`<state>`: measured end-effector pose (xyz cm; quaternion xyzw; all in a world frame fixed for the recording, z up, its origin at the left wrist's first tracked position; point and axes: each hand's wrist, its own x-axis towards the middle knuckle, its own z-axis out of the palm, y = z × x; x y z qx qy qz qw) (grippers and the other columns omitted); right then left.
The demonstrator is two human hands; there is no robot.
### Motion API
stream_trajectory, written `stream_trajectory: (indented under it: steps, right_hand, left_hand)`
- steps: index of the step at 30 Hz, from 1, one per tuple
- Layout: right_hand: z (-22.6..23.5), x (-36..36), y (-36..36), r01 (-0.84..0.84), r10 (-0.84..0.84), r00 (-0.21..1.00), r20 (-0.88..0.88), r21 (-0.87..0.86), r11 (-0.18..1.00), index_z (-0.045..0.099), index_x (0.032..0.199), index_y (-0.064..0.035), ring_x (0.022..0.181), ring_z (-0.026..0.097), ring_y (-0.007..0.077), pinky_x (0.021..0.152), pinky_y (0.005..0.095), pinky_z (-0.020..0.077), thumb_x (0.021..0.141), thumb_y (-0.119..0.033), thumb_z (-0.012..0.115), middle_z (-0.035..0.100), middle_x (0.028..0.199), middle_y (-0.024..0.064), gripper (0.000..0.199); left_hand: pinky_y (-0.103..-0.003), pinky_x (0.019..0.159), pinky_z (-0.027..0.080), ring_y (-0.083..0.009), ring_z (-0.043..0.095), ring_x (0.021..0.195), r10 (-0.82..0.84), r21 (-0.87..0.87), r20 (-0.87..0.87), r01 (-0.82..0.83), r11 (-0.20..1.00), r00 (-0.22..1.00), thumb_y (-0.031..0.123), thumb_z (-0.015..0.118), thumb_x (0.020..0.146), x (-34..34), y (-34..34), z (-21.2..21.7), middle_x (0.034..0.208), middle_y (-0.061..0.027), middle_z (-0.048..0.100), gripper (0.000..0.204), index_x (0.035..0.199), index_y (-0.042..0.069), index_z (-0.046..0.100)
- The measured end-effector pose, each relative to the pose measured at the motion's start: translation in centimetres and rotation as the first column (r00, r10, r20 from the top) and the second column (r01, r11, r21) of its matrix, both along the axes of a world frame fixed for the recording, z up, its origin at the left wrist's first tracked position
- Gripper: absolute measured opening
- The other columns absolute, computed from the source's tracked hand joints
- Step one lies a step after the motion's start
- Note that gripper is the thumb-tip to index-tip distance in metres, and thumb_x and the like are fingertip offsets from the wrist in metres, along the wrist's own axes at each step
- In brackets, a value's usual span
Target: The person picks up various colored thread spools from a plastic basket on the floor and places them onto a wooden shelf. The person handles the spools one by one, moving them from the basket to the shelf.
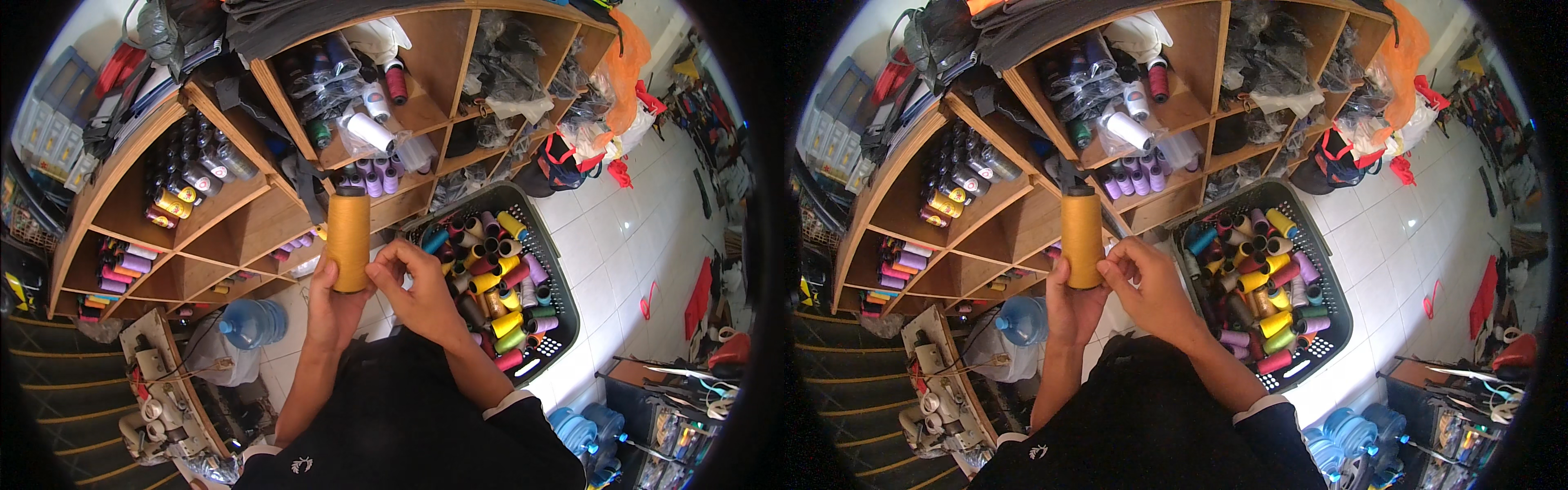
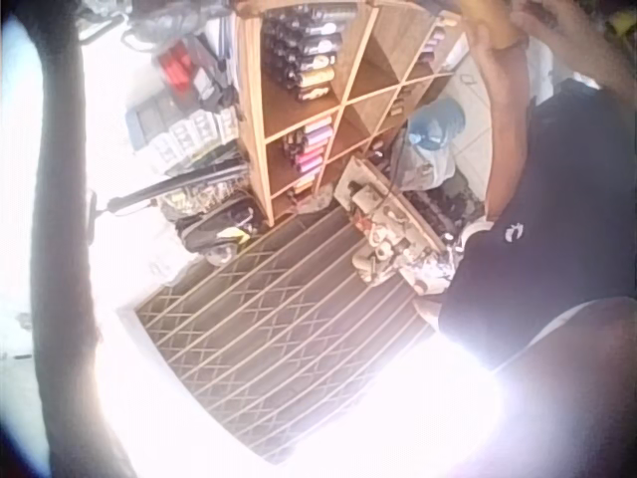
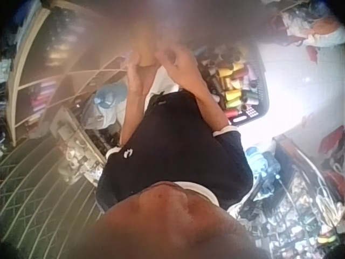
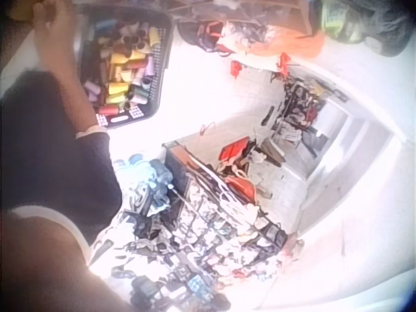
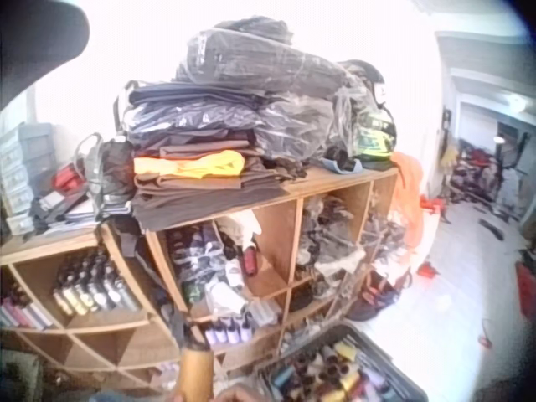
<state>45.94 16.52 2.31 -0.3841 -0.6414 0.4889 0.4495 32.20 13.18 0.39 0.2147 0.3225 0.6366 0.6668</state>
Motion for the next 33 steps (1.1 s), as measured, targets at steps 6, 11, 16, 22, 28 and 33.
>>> stream_trajectory:
  steps: [6,11,16,22,28,33]
  right_hand:
    - [-1.6,0.5,1.1,-0.157,0.124,0.974,-0.190,-0.171,0.973,0.058,0.080,-0.0054,0.065,0.045,0.0035,0.061,0.0201,0.0365,0.080,-0.012,0.072,0.052,0.072,-0.0025,0.016]
    - [-2.5,0.6,1.4,-0.178,0.097,0.944,-0.317,-0.237,0.955,0.058,0.079,-0.0070,0.070,0.046,0.0024,0.063,0.0181,0.0362,0.077,-0.010,0.076,0.050,0.074,-0.0053,0.019]
    - [-4.1,0.9,1.4,-0.004,-0.063,0.960,-0.273,-0.237,0.972,0.061,0.087,-0.0052,0.071,0.046,0.0033,0.064,0.0184,0.0374,0.076,-0.007,0.075,0.052,0.078,-0.0044,0.018]
    - [-0.4,1.0,-0.2,0.086,-0.076,0.994,-0.078,0.132,0.988,0.068,0.094,-0.0035,0.071,0.050,0.0095,0.064,0.0220,0.0402,0.074,-0.004,0.074,0.055,0.080,0.0021,0.021]
    - [1.2,-0.2,-1.5,0.179,-0.176,0.984,-0.039,0.290,0.940,0.068,0.091,-0.0037,0.075,0.057,0.0207,0.067,0.0293,0.0448,0.073,-0.004,0.073,0.058,0.083,0.0090,0.019]
    - [2.4,-0.8,-1.8,0.123,-0.125,0.992,-0.014,0.345,0.930,0.068,0.091,-0.0038,0.078,0.056,0.0229,0.068,0.0323,0.0441,0.073,-0.003,0.073,0.057,0.084,0.0086,0.019]
  left_hand:
    - [-0.034,0.085,0.043,-0.0176,0.054,0.100,-0.061,-0.027,0.097,0.064,0.998,0.993,0.044,0.046,0.090,-0.5,-0.2,-0.3,0.112,-0.0071,0.055,0.050,0.124,0.007,0.046]
    - [-0.033,0.082,0.045,-0.0190,0.056,0.095,-0.026,-0.076,0.152,0.038,0.996,0.988,0.046,0.045,0.091,0.2,0.1,0.7,0.110,-0.0088,0.056,0.051,0.122,0.006,0.048]
    - [-0.031,0.080,0.045,-0.0184,0.056,0.093,-0.119,0.042,0.266,0.112,0.993,0.957,0.046,0.045,0.090,-0.8,0.7,-0.4,0.105,-0.0093,0.056,0.050,0.120,0.005,0.049]
    - [-0.032,0.080,0.044,-0.0171,0.055,0.094,-0.012,0.007,0.125,0.011,1.000,0.992,0.042,0.047,0.091,-1.0,0.4,-0.4,0.111,-0.0070,0.056,0.049,0.121,0.003,0.049]
    - [-0.034,0.091,0.043,-0.0182,0.054,0.105,0.080,0.121,-0.145,-0.063,0.991,0.986,0.042,0.054,0.091,-0.4,0.0,0.4,0.114,-0.0076,0.055,0.055,0.128,0.003,0.043]
    - [-0.034,0.094,0.044,-0.0191,0.055,0.107,0.119,0.191,-0.188,-0.083,0.978,0.975,0.044,0.066,0.082,-0.6,-0.4,-0.4,0.118,-0.0080,0.054,0.070,0.131,0.002,0.039]
